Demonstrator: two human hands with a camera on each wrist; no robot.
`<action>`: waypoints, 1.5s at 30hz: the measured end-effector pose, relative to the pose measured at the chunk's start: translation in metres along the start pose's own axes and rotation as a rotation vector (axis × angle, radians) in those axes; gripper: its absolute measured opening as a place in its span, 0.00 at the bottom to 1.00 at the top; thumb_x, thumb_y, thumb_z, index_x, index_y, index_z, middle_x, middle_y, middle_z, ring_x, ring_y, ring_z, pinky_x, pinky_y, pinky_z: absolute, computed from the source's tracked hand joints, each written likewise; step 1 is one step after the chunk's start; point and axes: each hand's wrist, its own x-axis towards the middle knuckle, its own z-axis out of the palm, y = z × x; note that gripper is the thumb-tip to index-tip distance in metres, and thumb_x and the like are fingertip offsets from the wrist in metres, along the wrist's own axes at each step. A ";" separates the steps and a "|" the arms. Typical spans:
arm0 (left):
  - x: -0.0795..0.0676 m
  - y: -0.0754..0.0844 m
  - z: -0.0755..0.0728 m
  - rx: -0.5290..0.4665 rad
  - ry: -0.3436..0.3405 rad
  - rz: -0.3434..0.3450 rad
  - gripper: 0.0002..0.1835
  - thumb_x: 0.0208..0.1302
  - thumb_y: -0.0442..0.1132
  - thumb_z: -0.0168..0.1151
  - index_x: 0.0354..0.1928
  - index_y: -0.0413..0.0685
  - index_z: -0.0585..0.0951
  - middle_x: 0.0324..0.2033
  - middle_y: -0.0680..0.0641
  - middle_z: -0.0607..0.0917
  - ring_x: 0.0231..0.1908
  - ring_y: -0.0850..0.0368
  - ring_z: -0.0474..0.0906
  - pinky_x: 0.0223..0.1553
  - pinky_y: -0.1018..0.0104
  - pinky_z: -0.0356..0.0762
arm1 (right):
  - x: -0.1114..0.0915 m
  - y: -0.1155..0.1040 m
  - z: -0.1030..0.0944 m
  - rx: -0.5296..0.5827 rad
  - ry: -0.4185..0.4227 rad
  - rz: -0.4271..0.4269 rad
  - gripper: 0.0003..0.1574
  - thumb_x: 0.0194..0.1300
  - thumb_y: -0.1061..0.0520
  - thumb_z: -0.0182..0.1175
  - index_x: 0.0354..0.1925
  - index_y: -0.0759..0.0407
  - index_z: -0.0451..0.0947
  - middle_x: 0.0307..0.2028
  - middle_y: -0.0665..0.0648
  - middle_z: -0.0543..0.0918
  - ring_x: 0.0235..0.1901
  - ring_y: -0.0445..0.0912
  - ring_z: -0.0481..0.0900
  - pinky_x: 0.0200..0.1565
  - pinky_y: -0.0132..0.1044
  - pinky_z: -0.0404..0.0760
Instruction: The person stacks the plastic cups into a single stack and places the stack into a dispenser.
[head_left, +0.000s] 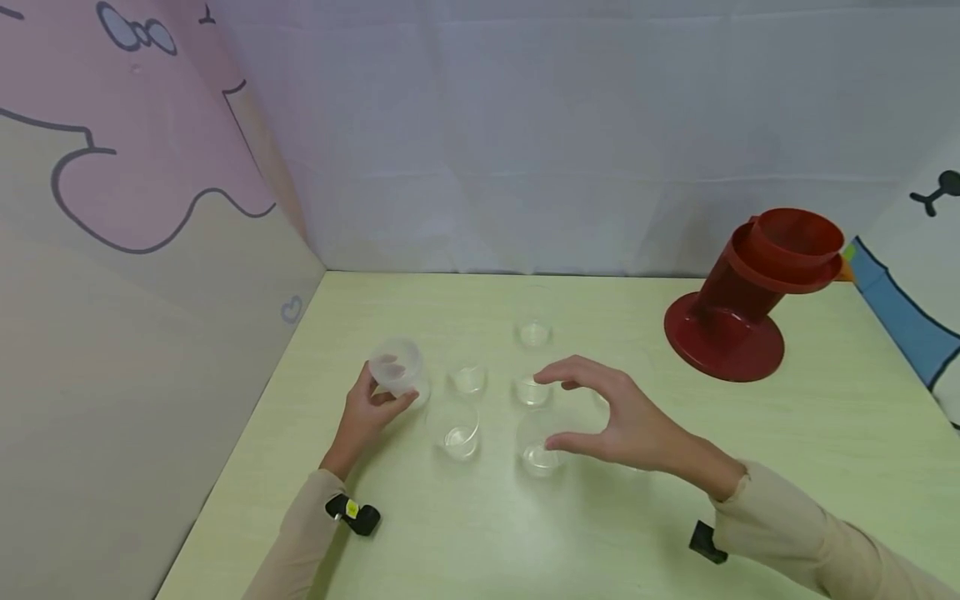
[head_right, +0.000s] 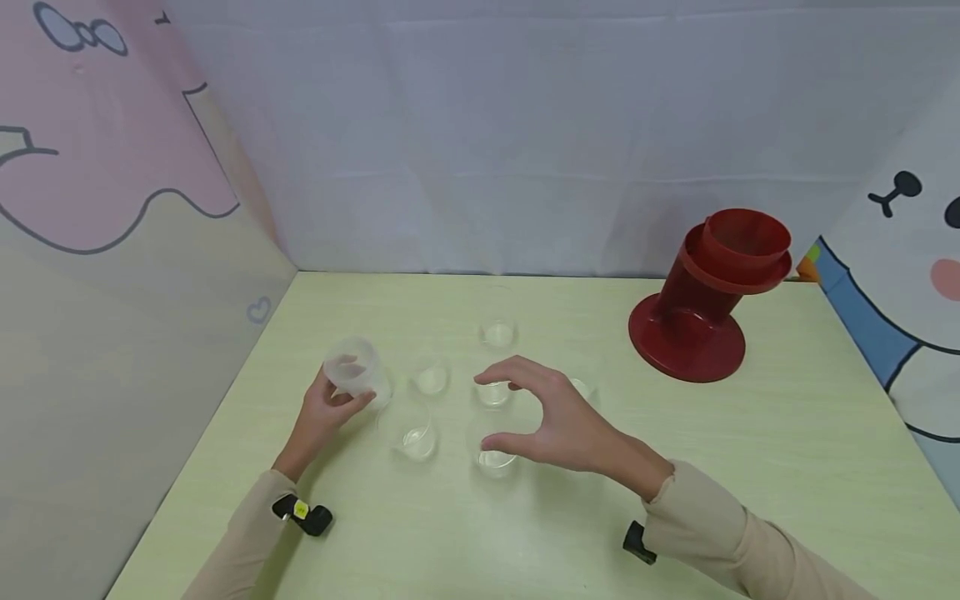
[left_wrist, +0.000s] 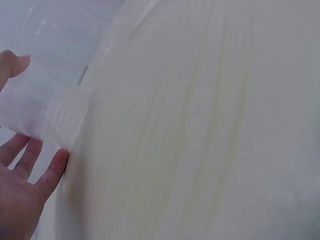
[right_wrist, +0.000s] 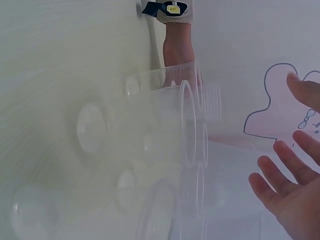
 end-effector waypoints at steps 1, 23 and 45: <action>0.000 0.000 0.000 0.003 0.000 0.002 0.37 0.53 0.40 0.73 0.63 0.54 0.64 0.55 0.46 0.74 0.47 0.49 0.75 0.42 0.67 0.79 | -0.001 0.000 0.000 -0.001 -0.002 0.006 0.37 0.49 0.49 0.75 0.56 0.46 0.72 0.52 0.43 0.77 0.53 0.40 0.73 0.54 0.41 0.72; -0.001 0.002 0.000 0.018 0.009 0.004 0.38 0.53 0.39 0.72 0.65 0.53 0.64 0.55 0.45 0.74 0.49 0.50 0.74 0.43 0.68 0.78 | -0.031 0.013 -0.012 -0.040 0.004 0.078 0.38 0.49 0.49 0.75 0.57 0.45 0.71 0.54 0.44 0.75 0.54 0.40 0.71 0.55 0.39 0.72; -0.007 0.037 0.001 0.024 -0.011 -0.037 0.37 0.54 0.33 0.70 0.65 0.42 0.63 0.56 0.38 0.73 0.49 0.48 0.73 0.43 0.68 0.78 | -0.064 0.029 -0.019 -0.144 0.117 0.064 0.44 0.41 0.55 0.79 0.58 0.48 0.72 0.53 0.45 0.76 0.56 0.40 0.70 0.58 0.24 0.64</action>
